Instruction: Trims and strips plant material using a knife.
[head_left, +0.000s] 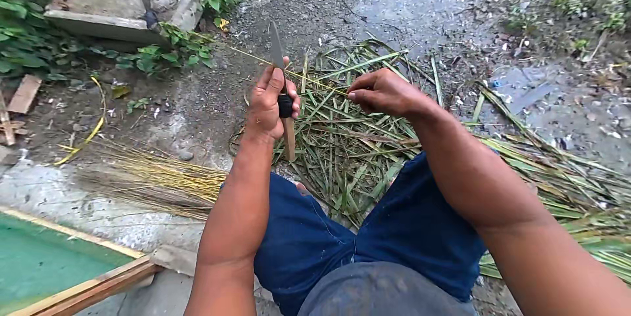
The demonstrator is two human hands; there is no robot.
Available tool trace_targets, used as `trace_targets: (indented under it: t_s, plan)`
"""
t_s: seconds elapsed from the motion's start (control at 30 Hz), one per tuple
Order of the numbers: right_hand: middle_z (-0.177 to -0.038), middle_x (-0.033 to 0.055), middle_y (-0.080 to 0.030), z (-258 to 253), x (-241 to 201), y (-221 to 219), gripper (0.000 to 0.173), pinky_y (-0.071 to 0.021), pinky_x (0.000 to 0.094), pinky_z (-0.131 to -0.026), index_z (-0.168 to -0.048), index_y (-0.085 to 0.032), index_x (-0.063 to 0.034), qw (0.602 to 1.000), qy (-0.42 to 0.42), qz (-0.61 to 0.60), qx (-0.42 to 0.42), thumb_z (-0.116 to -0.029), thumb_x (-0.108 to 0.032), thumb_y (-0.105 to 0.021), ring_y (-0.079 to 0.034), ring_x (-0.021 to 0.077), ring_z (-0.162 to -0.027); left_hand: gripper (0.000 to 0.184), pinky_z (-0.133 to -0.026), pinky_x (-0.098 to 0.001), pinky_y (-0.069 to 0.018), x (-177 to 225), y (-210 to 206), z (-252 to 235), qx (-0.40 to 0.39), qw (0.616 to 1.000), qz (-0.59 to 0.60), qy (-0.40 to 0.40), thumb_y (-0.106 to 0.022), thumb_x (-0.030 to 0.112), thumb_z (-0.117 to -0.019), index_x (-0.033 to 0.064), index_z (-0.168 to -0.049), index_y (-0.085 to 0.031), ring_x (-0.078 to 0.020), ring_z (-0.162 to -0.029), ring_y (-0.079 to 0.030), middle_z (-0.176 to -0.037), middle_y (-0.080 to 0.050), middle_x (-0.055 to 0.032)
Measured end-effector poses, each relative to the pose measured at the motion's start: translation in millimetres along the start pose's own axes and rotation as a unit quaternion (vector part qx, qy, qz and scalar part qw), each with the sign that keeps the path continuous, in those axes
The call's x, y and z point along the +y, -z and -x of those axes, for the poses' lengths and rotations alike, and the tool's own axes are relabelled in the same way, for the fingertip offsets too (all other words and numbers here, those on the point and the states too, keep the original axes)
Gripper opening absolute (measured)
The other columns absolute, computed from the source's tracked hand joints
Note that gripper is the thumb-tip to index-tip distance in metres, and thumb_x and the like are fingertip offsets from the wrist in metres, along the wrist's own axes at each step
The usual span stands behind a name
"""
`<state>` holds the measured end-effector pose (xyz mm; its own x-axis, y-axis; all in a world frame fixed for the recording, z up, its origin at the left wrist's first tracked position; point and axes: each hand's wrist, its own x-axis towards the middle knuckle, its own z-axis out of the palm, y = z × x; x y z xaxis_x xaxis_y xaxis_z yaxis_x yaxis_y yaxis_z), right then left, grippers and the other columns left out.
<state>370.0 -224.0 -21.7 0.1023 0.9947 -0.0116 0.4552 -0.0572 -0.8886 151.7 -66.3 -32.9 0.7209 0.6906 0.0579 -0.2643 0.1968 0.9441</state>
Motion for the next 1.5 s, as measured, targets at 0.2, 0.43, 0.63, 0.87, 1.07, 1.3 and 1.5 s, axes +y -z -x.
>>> trace_targets:
  t_s: [0.2, 0.43, 0.63, 0.87, 1.07, 1.3, 1.5]
  plan:
    - [-0.076, -0.0005, -0.064, -8.0, -9.6, -10.4, 0.022, -0.0486, 0.0223, -0.054, -0.105, -0.073, -0.0033, 0.999, 0.051, 0.007, 0.011, -0.1055, -0.015, -0.054, -0.053, 0.0025, -0.055, 0.035, -0.045, -0.0218, -0.0517, -19.2, -34.7, 11.6, -0.115, 0.986, -0.066, 0.099, -0.042, 0.017, -0.1088, 0.0070, -0.142, -0.050, -0.0083, -0.051, -0.058, -0.070, -0.060, -0.0003]
    - [-0.080, -0.0004, -0.066, -3.8, -9.6, -8.2, 0.018, -0.0485, 0.0247, -0.057, -0.101, -0.074, -0.0060, 0.997, 0.053, 0.041, 0.045, -0.1022, -0.016, -0.059, -0.053, 0.0032, -0.057, 0.036, -0.044, -0.0223, -0.0518, 4.3, -4.5, 3.6, -0.038, 0.999, -0.024, 0.019, -0.031, 0.025, -0.1114, 0.0147, -0.141, -0.049, -0.0071, -0.047, -0.055, -0.065, -0.056, 0.0052]
    - [-0.080, -0.0011, -0.067, -5.3, -16.3, -17.8, 0.016, -0.0487, 0.0225, -0.057, -0.102, -0.073, -0.0059, 0.996, 0.063, 0.028, 0.053, -0.1021, -0.015, -0.060, -0.054, 0.0016, -0.059, 0.037, -0.045, -0.0213, -0.0506, -8.2, -20.3, 10.6, -0.106, 0.991, -0.033, 0.070, -0.037, 0.018, -0.1096, 0.0080, -0.144, -0.048, -0.0072, -0.049, -0.055, -0.067, -0.057, 0.0018]
    - [-0.076, -0.0014, -0.065, -5.0, -18.0, -14.6, 0.020, -0.0482, 0.0234, -0.057, -0.102, -0.074, -0.0065, 0.996, 0.066, 0.039, 0.039, -0.1043, -0.017, -0.057, -0.053, 0.0024, -0.057, 0.038, -0.045, -0.0223, -0.0517, -6.4, -21.1, 12.1, -0.099, 0.992, -0.029, 0.071, -0.039, 0.018, -0.1090, 0.0072, -0.145, -0.046, -0.0084, -0.049, -0.057, -0.065, -0.057, 0.0013]
    - [-0.077, -0.0024, -0.065, 0.2, -10.7, -5.1, 0.019, -0.0466, 0.0221, -0.056, -0.101, -0.073, -0.0070, 0.994, 0.092, 0.052, 0.027, -0.1035, -0.016, -0.057, -0.051, 0.0011, -0.057, 0.037, -0.043, -0.0232, -0.0512, 12.7, 5.3, 1.5, -0.030, 1.000, 0.004, -0.002, -0.029, 0.024, -0.1114, 0.0144, -0.140, -0.050, -0.0080, -0.046, -0.055, -0.063, -0.056, 0.0040]
    - [-0.080, -0.0015, -0.065, 6.1, -5.7, 3.1, 0.019, -0.0491, 0.0255, -0.059, -0.099, -0.074, -0.0076, 0.993, 0.090, 0.080, 0.018, -0.1020, -0.018, -0.058, -0.054, 0.0032, -0.060, 0.036, -0.045, -0.0212, -0.0506, 11.5, 4.8, 4.3, -0.042, 0.999, -0.010, 0.014, -0.032, 0.026, -0.1108, 0.0138, -0.139, -0.052, -0.0060, -0.047, -0.054, -0.064, -0.057, 0.0052]
    - [-0.075, -0.0039, -0.063, 13.0, 2.2, 14.5, 0.018, -0.0461, 0.0227, -0.055, -0.099, -0.074, -0.0085, 0.993, 0.094, 0.077, 0.000, -0.1017, -0.016, -0.057, -0.051, 0.0011, -0.057, 0.035, -0.042, -0.0228, -0.0497, 30.5, 34.7, 1.8, 0.032, 0.998, 0.024, -0.047, -0.026, 0.030, -0.1123, 0.0212, -0.139, -0.049, -0.0077, -0.045, -0.054, -0.061, -0.055, 0.0056]
